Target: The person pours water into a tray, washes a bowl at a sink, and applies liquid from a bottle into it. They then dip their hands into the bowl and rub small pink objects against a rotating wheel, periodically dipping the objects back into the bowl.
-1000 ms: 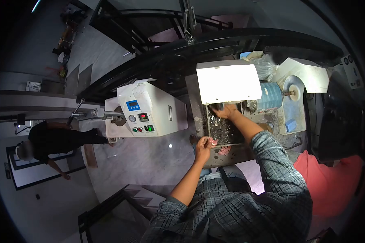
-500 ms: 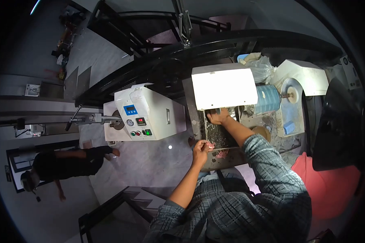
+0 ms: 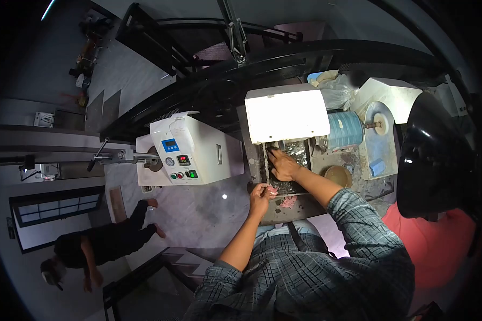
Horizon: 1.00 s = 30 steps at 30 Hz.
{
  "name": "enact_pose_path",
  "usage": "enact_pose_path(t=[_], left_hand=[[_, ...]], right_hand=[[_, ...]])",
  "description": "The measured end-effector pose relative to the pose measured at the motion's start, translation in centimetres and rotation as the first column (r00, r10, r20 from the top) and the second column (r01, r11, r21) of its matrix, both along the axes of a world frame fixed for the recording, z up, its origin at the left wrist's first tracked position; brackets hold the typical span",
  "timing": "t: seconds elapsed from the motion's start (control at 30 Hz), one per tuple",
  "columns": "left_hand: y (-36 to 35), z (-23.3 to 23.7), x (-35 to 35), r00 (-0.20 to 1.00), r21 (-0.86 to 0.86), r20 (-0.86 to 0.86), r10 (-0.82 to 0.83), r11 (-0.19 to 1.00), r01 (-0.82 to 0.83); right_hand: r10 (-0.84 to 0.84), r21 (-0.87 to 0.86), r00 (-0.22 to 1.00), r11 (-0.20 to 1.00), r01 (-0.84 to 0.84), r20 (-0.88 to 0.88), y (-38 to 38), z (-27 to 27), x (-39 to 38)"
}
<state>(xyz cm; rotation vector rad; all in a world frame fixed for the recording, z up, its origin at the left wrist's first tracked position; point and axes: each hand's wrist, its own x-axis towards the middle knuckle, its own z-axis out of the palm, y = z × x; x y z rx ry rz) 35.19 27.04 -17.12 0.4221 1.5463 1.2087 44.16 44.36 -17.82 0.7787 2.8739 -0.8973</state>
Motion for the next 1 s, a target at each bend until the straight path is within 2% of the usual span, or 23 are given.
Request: enact_pose_path(t=[0.1,0.17,0.2,0.23,0.33,0.4,0.43,0.5,0.57,0.63,0.67,0.7,0.8,0.83,0.9,0.93,1.0], left_hand=[[0.2,0.0,0.1,1.0,-0.011,-0.001,-0.009,1.0,0.009],[0.2,0.1,0.3,1.0,-0.008,0.003,0.025,1.0,-0.025],[-0.1,0.2,0.5,1.0,-0.021,0.004,0.03,0.999,-0.03],[-0.1,0.2,0.5,0.999,-0.017,-0.006,0.032,0.999,-0.032],[0.2,0.1,0.2,0.999,-0.003,-0.022,0.028,1.0,-0.028],[-0.2,-0.2,0.6,1.0,0.0,-0.012,0.026,1.0,-0.026],[0.0,-0.1,0.5,0.999,0.01,0.004,0.043,0.999,-0.043],[0.2,0.3,0.5,0.998,0.026,0.02,0.054,0.998,-0.055],[0.2,0.2,0.4,0.999,-0.006,-0.003,0.047,0.999,-0.047],[0.2,-0.1,0.2,0.999,-0.009,-0.001,0.032,0.999,-0.032],[0.2,0.0,0.3,1.0,-0.019,0.005,0.022,1.0,-0.022],[0.2,0.0,0.3,1.0,-0.017,0.007,0.018,1.0,-0.018],[0.2,0.3,0.4,1.0,-0.007,-0.006,0.028,1.0,-0.028],[0.2,0.2,0.3,1.0,0.0,-0.008,0.02,1.0,-0.02],[0.2,0.1,0.4,0.999,-0.014,-0.042,0.003,1.0,-0.003],[0.2,0.0,0.4,0.999,-0.002,-0.037,0.005,1.0,-0.005],[0.2,-0.2,0.4,0.999,-0.001,-0.033,0.013,1.0,-0.013]], right_hand=[[-0.001,-0.023,0.999,1.0,-0.001,-0.053,1.5,-1.7,0.1],[-0.067,0.042,0.985,0.997,0.062,0.156,3.4,-1.9,-1.0],[-0.09,0.006,0.988,0.996,0.09,0.128,4.0,-1.4,-1.4],[-0.097,-0.04,0.979,0.994,0.106,0.18,4.3,-0.3,-1.9],[-0.037,0.012,0.986,0.999,0.035,0.162,4.3,-2.8,-2.4],[-0.102,0.052,0.968,0.994,0.093,0.227,3.5,-2.5,-2.3],[-0.103,0.055,0.967,0.994,0.092,0.232,3.2,-2.9,-2.1],[-0.139,0.096,0.981,0.987,0.127,0.132,2.6,-3.5,-2.1],[-0.1,0.079,0.988,0.993,0.091,0.115,2.4,-3.2,-1.9],[-0.037,0.016,0.971,0.999,0.034,0.236,1.4,-2.1,-1.7],[-0.052,-0.061,0.991,0.996,0.06,0.121,0.8,-0.4,-1.3],[-0.056,-0.059,0.991,0.996,0.064,0.123,0.5,-0.8,-1.2],[-0.02,-0.034,0.994,0.999,0.016,-0.109,-0.6,-1.7,-0.3],[-0.027,-0.028,0.993,0.999,0.024,-0.111,-0.6,-1.1,0.1],[0.086,-0.14,0.995,0.986,-0.091,-0.046,-0.9,-0.1,1.0],[0.07,-0.095,0.99,0.992,-0.082,-0.121,-1.6,-0.2,1.4],[0.107,-0.137,0.991,0.983,-0.118,-0.083,-2.1,-0.4,2.4]])
